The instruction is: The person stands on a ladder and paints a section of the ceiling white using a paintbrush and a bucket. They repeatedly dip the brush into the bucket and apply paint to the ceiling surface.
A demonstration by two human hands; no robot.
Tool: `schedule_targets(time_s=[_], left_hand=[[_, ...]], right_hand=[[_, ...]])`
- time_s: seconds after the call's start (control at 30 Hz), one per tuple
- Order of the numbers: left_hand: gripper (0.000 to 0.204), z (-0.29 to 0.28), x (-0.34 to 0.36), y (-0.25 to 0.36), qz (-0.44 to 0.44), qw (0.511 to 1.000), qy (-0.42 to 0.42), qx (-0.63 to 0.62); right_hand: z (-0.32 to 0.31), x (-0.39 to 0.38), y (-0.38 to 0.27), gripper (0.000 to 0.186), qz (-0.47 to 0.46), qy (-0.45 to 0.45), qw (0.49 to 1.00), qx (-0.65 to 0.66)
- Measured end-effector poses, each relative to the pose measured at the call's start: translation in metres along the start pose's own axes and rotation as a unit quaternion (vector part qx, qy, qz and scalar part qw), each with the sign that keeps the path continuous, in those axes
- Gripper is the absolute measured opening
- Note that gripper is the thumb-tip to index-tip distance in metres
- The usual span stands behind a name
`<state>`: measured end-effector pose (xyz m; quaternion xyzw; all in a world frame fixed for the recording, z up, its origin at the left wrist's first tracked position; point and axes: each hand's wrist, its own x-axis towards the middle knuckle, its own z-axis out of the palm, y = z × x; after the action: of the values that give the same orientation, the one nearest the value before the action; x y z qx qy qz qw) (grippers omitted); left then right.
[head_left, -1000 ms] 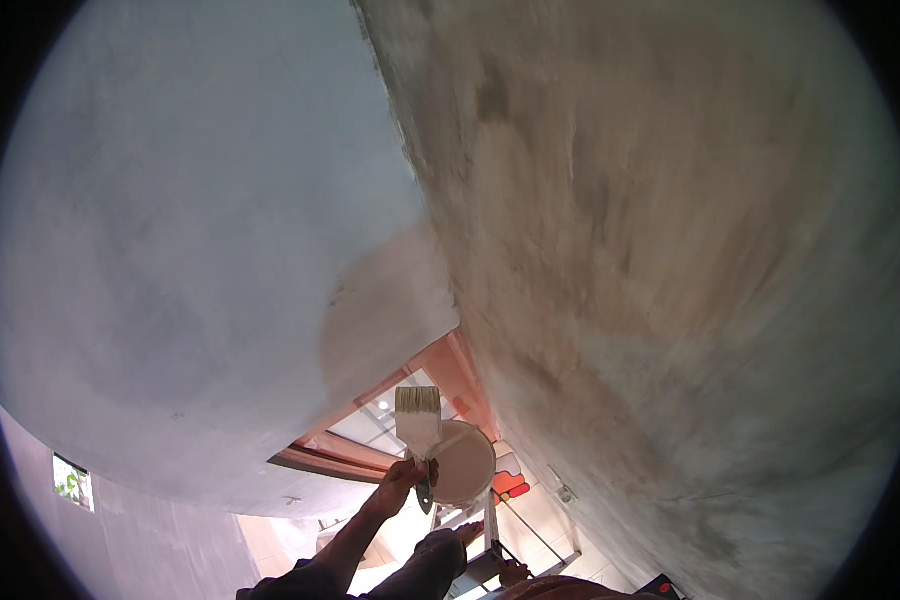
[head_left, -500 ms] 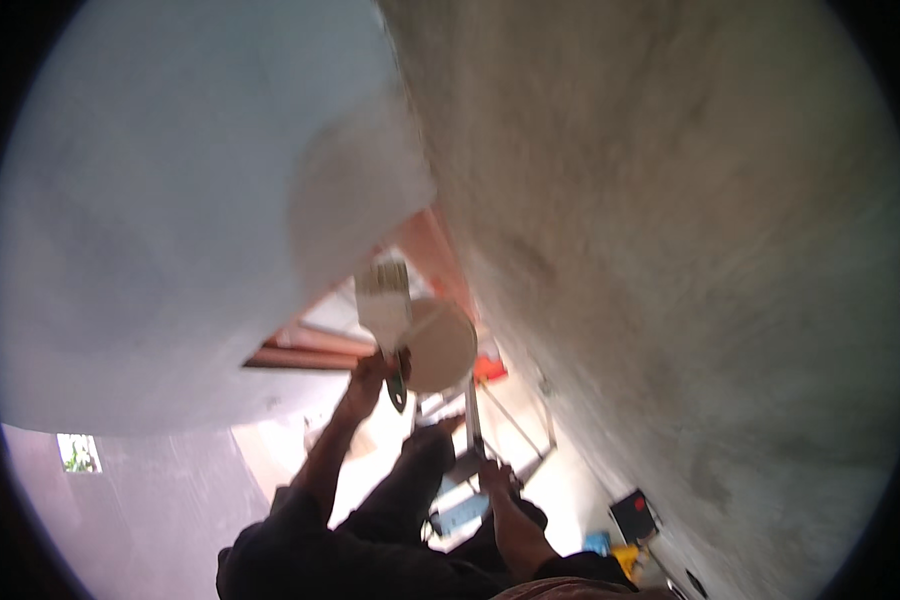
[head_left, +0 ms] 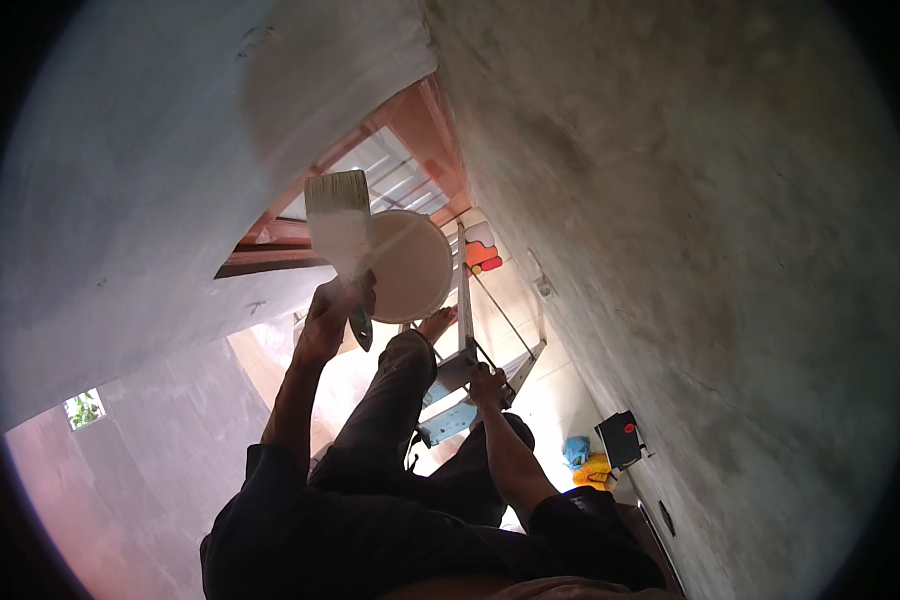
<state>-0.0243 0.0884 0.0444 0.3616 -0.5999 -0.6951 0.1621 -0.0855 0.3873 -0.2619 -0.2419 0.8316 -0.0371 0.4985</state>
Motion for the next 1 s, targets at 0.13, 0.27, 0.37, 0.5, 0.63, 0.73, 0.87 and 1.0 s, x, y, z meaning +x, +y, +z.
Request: schedule_targets(time_s=[0.13,0.27,0.37,0.5,0.63,0.73,0.87,1.0], left_hand=[[0.041,-0.009,-0.006,-0.003,-0.028,0.999,-0.037,-0.004],[0.039,-0.013,-0.002,-0.002,-0.002,0.999,-0.036,0.007],[0.033,-0.014,-0.003,0.013,-0.038,0.999,-0.013,0.012],[0.035,-0.012,-0.005,0.016,-0.013,1.000,0.008,0.004],[0.035,-0.017,-0.005,0.019,-0.012,0.999,-0.017,0.029],[0.036,-0.016,-0.007,0.026,-0.001,0.999,-0.018,0.030],[0.037,-0.019,-0.005,0.025,-0.013,0.999,-0.001,0.033],[0.037,-0.019,-0.008,0.030,-0.011,0.998,-0.021,0.051]], right_hand=[[0.005,0.007,0.008,0.035,-0.054,-0.039,0.992,-0.105],[0.013,0.009,0.009,0.034,-0.027,0.004,0.997,-0.078],[0.038,0.019,0.026,0.035,-0.021,0.053,0.996,-0.067],[0.024,0.014,0.021,0.034,-0.037,0.031,0.997,-0.065],[0.019,0.019,0.023,0.034,-0.012,0.015,0.998,-0.052],[0.008,0.003,0.012,0.038,0.023,-0.006,0.999,-0.026],[0.002,0.004,0.013,0.046,0.050,0.020,0.997,0.052],[0.012,0.000,0.020,0.047,0.032,0.084,0.994,0.060]])
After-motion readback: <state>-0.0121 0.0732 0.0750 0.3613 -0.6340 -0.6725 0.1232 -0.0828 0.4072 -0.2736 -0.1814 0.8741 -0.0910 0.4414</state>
